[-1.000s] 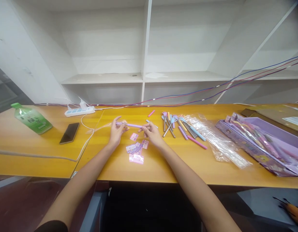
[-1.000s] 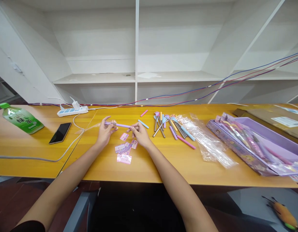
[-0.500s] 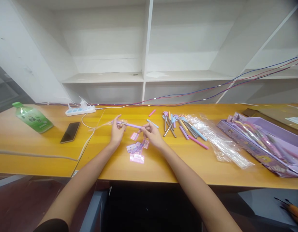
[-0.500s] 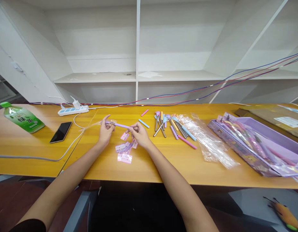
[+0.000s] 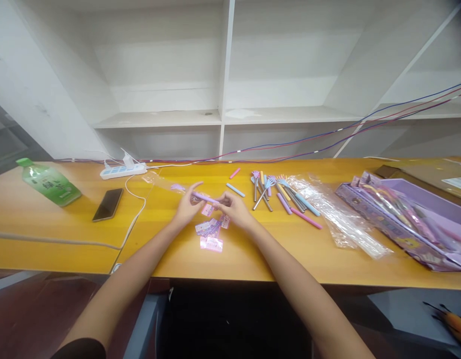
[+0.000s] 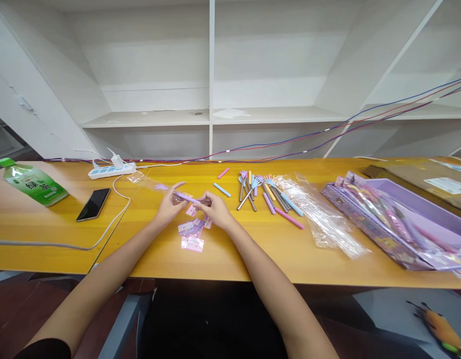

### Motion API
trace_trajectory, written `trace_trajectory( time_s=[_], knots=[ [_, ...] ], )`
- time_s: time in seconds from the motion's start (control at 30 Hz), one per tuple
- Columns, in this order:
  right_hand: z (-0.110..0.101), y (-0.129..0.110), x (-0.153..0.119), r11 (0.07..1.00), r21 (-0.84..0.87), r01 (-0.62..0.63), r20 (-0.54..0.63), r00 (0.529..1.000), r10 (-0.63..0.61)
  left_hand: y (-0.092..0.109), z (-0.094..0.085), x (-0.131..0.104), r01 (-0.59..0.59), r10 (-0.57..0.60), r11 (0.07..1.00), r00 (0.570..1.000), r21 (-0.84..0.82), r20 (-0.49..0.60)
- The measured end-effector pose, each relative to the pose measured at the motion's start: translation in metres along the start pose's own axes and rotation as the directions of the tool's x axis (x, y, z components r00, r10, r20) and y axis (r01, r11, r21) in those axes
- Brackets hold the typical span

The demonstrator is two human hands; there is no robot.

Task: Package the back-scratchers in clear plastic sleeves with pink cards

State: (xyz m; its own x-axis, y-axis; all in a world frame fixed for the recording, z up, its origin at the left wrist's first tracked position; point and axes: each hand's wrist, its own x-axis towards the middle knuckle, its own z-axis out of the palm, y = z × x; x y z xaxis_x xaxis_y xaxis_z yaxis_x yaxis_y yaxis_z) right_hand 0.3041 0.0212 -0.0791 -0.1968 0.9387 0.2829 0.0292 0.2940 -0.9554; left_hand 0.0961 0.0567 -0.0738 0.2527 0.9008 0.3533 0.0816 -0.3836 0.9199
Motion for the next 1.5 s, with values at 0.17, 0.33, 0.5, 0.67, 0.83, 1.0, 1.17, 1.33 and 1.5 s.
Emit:
trace_trajectory(
  time_s=[0.17, 0.33, 0.5, 0.67, 0.83, 1.0, 1.17, 1.33, 1.5],
  knots=[
    [-0.004, 0.009, 0.001, 0.938, -0.33, 0.103, 0.004, 0.994, -0.108, 0.0, 0.013, -0.011, 0.056, -0.049, 0.998, 0.947, -0.013, 0.317],
    [-0.006, 0.001, 0.0, 0.87, -0.436, 0.232, 0.049, 0.971, -0.234, -0.004, 0.017, -0.012, 0.079, -0.067, 0.997, 0.937, -0.024, 0.342],
    [-0.003, -0.007, -0.002, 0.868, -0.427, 0.254, 0.063, 0.966, -0.251, -0.002, 0.012, -0.01, 0.212, -0.163, 0.971, 0.927, -0.111, 0.339],
    [-0.002, 0.001, -0.001, 0.867, -0.439, 0.236, -0.001, 0.965, -0.263, -0.003, 0.011, -0.012, 0.143, -0.106, 0.988, 0.906, -0.059, 0.409],
    [-0.003, 0.005, 0.0, 0.871, -0.448, 0.204, -0.03, 0.97, -0.243, -0.003, 0.013, -0.015, 0.278, -0.163, 0.945, 0.858, -0.174, 0.487],
    [-0.002, 0.0, -0.001, 0.872, -0.438, 0.219, -0.01, 0.969, -0.248, 0.003, 0.013, -0.015, 0.382, -0.233, 0.87, 0.876, -0.311, 0.423],
    [-0.003, -0.003, -0.002, 0.865, -0.407, 0.294, 0.012, 0.948, -0.317, 0.008, 0.01, -0.01, 0.447, -0.256, 0.76, 0.873, -0.472, 0.415],
    [-0.003, -0.007, -0.004, 0.884, -0.358, 0.3, 0.053, 0.952, -0.301, 0.013, 0.008, -0.007, 0.462, -0.278, 0.739, 0.872, -0.49, 0.402],
    [0.0, -0.012, -0.006, 0.9, -0.331, 0.284, 0.07, 0.958, -0.277, 0.012, 0.01, -0.007, 0.465, -0.319, 0.791, 0.868, -0.399, 0.38]
  ],
)
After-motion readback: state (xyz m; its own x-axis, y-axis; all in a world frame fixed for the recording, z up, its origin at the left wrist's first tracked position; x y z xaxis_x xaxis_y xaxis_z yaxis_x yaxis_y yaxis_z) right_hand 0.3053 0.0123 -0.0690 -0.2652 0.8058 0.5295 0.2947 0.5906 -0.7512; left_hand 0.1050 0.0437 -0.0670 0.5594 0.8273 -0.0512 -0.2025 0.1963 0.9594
